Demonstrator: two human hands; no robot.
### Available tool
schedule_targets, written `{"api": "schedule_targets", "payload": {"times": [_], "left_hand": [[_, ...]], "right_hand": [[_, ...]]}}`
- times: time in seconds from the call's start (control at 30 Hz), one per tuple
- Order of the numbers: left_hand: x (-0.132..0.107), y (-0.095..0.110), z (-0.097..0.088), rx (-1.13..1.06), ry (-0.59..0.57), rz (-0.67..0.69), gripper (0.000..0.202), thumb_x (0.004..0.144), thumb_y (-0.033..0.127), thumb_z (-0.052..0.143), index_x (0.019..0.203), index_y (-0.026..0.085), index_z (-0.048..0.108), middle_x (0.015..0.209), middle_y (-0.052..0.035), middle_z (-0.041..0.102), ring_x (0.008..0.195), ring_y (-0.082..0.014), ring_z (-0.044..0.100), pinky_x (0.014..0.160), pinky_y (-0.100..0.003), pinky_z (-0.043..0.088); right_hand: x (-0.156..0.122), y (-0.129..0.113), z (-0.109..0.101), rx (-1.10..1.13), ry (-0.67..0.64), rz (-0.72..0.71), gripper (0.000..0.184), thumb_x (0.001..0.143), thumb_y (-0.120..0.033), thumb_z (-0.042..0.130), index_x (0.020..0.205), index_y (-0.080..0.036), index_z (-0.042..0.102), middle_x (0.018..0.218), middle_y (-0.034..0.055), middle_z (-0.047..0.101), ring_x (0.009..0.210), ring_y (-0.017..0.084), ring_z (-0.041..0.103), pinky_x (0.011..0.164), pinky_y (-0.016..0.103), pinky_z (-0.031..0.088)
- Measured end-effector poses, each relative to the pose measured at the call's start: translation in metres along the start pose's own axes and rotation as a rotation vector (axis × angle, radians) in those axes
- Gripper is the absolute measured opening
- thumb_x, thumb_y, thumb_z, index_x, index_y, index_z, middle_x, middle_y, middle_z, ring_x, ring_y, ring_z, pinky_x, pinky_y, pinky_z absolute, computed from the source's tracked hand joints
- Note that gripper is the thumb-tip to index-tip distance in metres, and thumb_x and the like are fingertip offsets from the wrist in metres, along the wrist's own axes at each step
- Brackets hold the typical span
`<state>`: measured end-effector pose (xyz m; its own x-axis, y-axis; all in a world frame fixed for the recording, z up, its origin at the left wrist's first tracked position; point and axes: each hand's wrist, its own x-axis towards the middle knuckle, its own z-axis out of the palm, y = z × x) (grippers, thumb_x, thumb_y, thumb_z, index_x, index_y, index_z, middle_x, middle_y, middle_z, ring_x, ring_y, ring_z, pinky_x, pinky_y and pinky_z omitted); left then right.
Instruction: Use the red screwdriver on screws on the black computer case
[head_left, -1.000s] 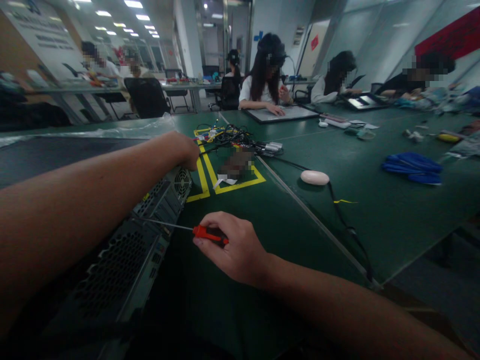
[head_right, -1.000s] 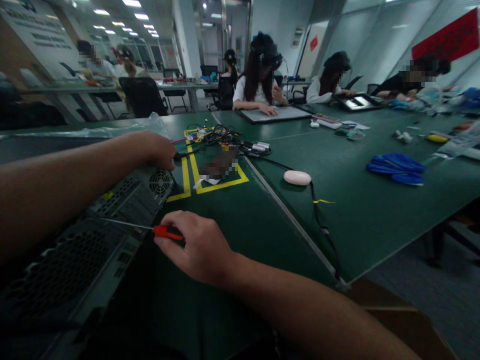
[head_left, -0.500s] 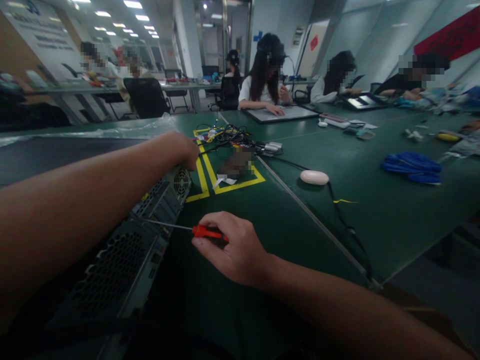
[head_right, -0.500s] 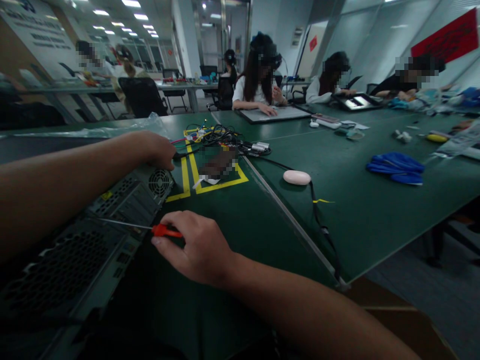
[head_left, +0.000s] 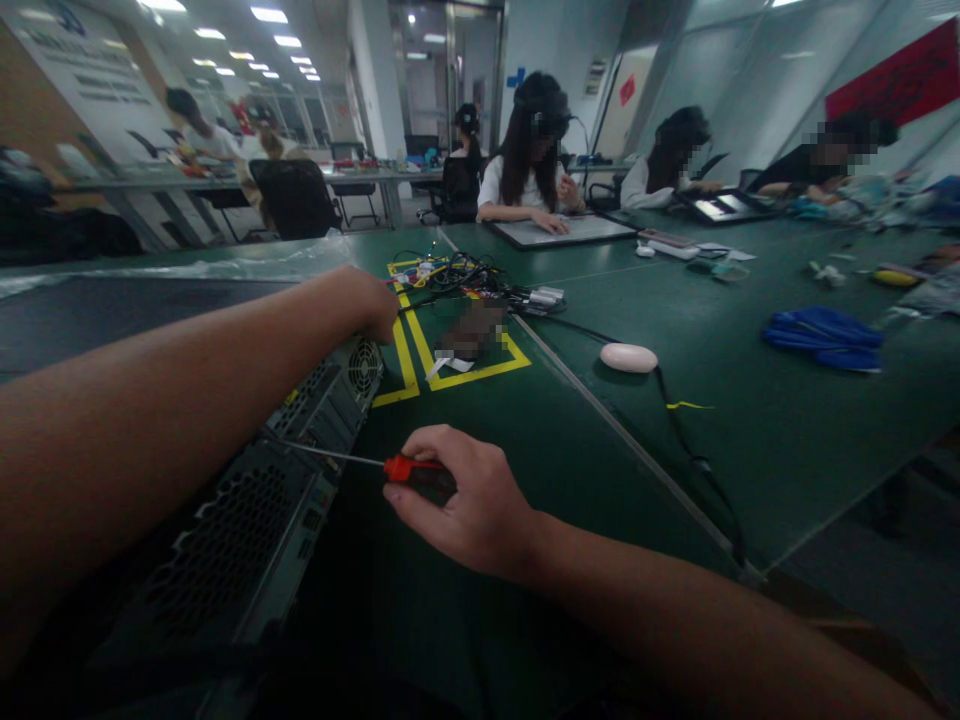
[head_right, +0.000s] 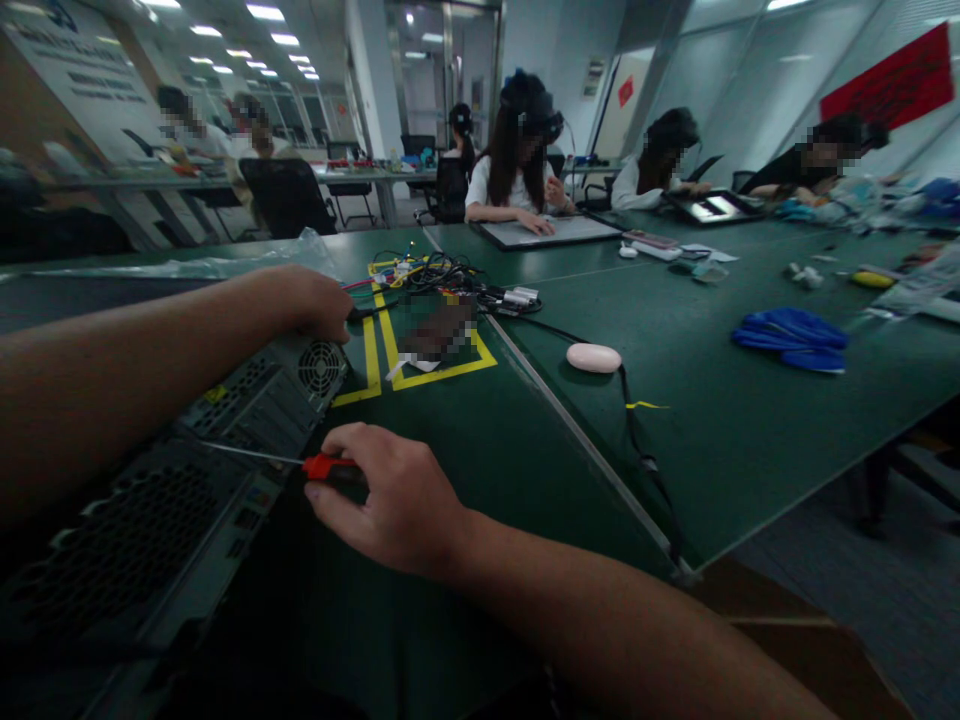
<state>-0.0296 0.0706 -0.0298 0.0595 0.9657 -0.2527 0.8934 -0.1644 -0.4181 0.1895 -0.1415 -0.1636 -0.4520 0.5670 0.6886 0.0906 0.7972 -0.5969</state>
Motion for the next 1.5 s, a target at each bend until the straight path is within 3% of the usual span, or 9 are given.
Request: {"api": "schedule_targets", "payload": {"times": [0.2, 0.4, 0.63, 0.93, 1.17, 1.33, 1.5], "left_hand": [[-0.007, 0.002, -0.003, 0.015, -0.024, -0.016, 0.06, 0.09, 0.037, 0.093, 0.148, 0.022, 0.101, 0.129, -0.022, 0.098, 0.135, -0.0505, 0.087, 0.118, -0.052, 0.066], [0.003, -0.005, 0.003, -0.055, 0.017, 0.023, 0.061, 0.083, 0.038, 0.098, 0.142, 0.023, 0.103, 0.128, -0.0227, 0.099, 0.134, -0.053, 0.088, 0.119, -0.054, 0.068], [-0.008, 0.001, -0.005, 0.03, -0.029, 0.023, 0.056, 0.093, 0.041, 0.092, 0.144, 0.023, 0.102, 0.125, -0.0215, 0.099, 0.135, -0.0496, 0.088, 0.117, -0.051, 0.068], [-0.016, 0.006, -0.009, 0.083, -0.018, 0.014, 0.055, 0.098, 0.041, 0.09, 0.148, 0.021, 0.101, 0.127, -0.0213, 0.099, 0.133, -0.0484, 0.088, 0.115, -0.051, 0.067], [-0.002, -0.003, 0.001, 0.051, 0.008, 0.036, 0.051, 0.091, 0.045, 0.096, 0.137, 0.026, 0.104, 0.118, -0.0185, 0.099, 0.131, -0.0475, 0.087, 0.112, -0.049, 0.067], [-0.005, 0.001, -0.002, 0.075, -0.005, 0.016, 0.055, 0.091, 0.041, 0.093, 0.143, 0.024, 0.103, 0.121, -0.0202, 0.099, 0.127, -0.0469, 0.09, 0.111, -0.048, 0.068], [-0.004, 0.0, -0.002, 0.048, -0.016, 0.025, 0.059, 0.089, 0.043, 0.094, 0.145, 0.024, 0.103, 0.122, -0.0217, 0.1, 0.129, -0.049, 0.089, 0.113, -0.05, 0.068]], "right_hand": [[0.002, -0.001, -0.003, -0.019, -0.043, 0.007, 0.008, 0.122, -0.032, 0.081, 0.126, -0.025, 0.078, 0.116, 0.0062, 0.092, 0.094, 0.022, 0.086, 0.092, 0.036, 0.072], [0.002, 0.0, -0.003, 0.007, -0.053, 0.01, 0.009, 0.122, -0.031, 0.081, 0.127, -0.024, 0.079, 0.117, 0.0075, 0.091, 0.098, 0.024, 0.086, 0.094, 0.038, 0.072], [0.002, -0.002, -0.004, -0.008, -0.076, 0.058, 0.013, 0.123, -0.038, 0.082, 0.127, -0.025, 0.079, 0.116, 0.0062, 0.091, 0.094, 0.022, 0.084, 0.092, 0.037, 0.071], [0.002, -0.001, -0.004, 0.014, -0.054, 0.011, 0.012, 0.124, -0.035, 0.082, 0.128, -0.024, 0.079, 0.117, 0.0078, 0.091, 0.098, 0.024, 0.087, 0.094, 0.037, 0.072], [0.0, 0.0, -0.002, -0.002, -0.047, 0.034, 0.017, 0.125, -0.041, 0.083, 0.128, -0.024, 0.08, 0.117, 0.0074, 0.091, 0.096, 0.023, 0.086, 0.093, 0.037, 0.072], [0.0, 0.0, -0.003, -0.029, -0.085, 0.077, 0.018, 0.123, -0.041, 0.085, 0.129, -0.025, 0.081, 0.115, 0.0069, 0.091, 0.094, 0.023, 0.084, 0.092, 0.037, 0.072], [0.001, -0.001, -0.004, -0.009, -0.051, 0.032, 0.016, 0.125, -0.039, 0.083, 0.129, -0.024, 0.08, 0.116, 0.0076, 0.091, 0.093, 0.023, 0.085, 0.09, 0.037, 0.072]]}}
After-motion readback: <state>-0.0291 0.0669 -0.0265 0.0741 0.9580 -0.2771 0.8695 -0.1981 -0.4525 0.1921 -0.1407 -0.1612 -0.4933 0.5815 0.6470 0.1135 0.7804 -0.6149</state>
